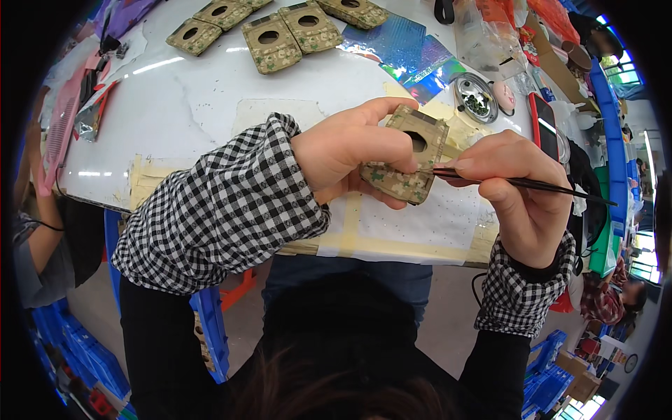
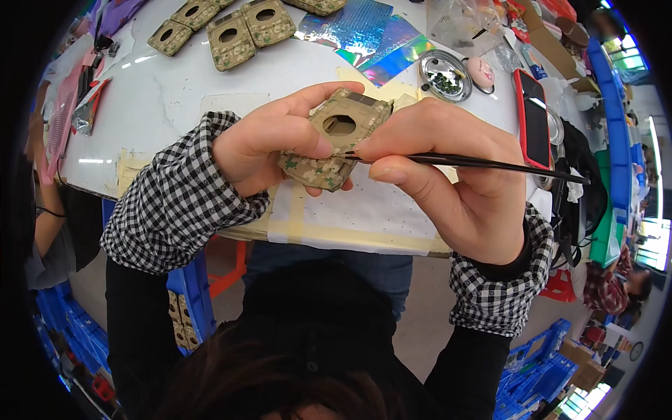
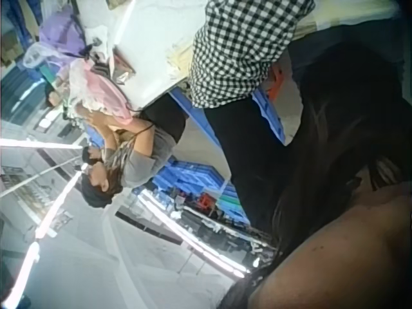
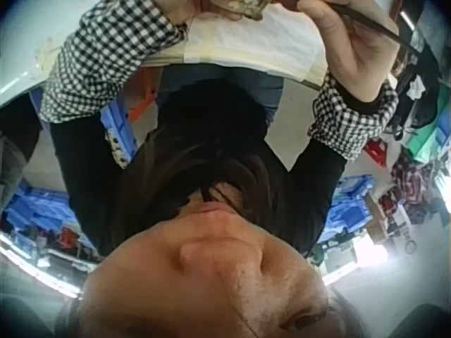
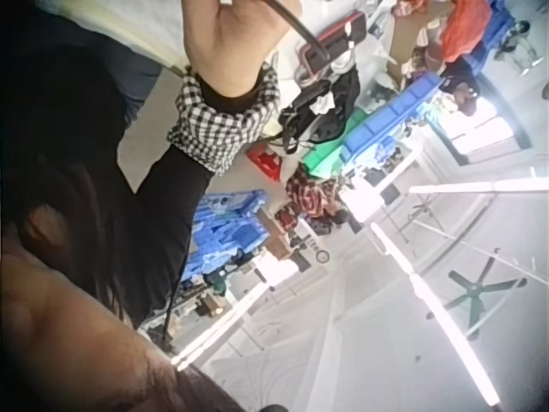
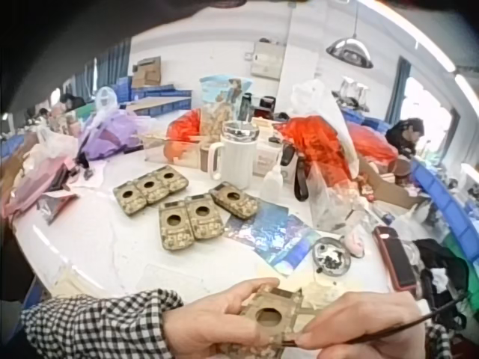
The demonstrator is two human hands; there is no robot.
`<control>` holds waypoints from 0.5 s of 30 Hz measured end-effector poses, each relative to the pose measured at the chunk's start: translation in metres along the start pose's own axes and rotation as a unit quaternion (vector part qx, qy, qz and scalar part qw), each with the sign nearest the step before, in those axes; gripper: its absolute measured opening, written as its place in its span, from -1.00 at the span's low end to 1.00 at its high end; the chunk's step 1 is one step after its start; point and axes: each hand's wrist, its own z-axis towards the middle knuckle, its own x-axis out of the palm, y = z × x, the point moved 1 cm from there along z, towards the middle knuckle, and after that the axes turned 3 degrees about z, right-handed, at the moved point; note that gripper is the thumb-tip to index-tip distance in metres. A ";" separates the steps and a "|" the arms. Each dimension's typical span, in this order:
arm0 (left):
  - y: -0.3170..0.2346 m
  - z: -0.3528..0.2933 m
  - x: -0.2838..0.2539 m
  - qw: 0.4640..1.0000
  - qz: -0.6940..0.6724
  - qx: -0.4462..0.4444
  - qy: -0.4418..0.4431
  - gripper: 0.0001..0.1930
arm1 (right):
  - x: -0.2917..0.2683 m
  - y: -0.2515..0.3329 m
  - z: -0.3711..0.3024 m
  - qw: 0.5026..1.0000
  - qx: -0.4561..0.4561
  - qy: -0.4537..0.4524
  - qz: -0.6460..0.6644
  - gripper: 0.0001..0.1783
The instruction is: Assembling and detailing a plastic toy tank model using a brush and tweezers.
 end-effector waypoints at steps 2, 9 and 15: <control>0.000 0.000 0.000 1.000 0.000 -0.001 -0.002 -0.26 | 0.000 0.000 0.001 1.000 -0.003 0.003 -0.005 -0.71; 0.001 0.000 0.000 1.000 -0.003 -0.001 -0.003 -0.26 | 0.001 0.000 -0.001 1.000 0.002 -0.001 -0.002 -0.70; 0.000 0.000 0.001 1.000 -0.001 -0.003 -0.005 -0.26 | 0.001 0.000 -0.001 1.000 0.001 -0.005 0.005 -0.70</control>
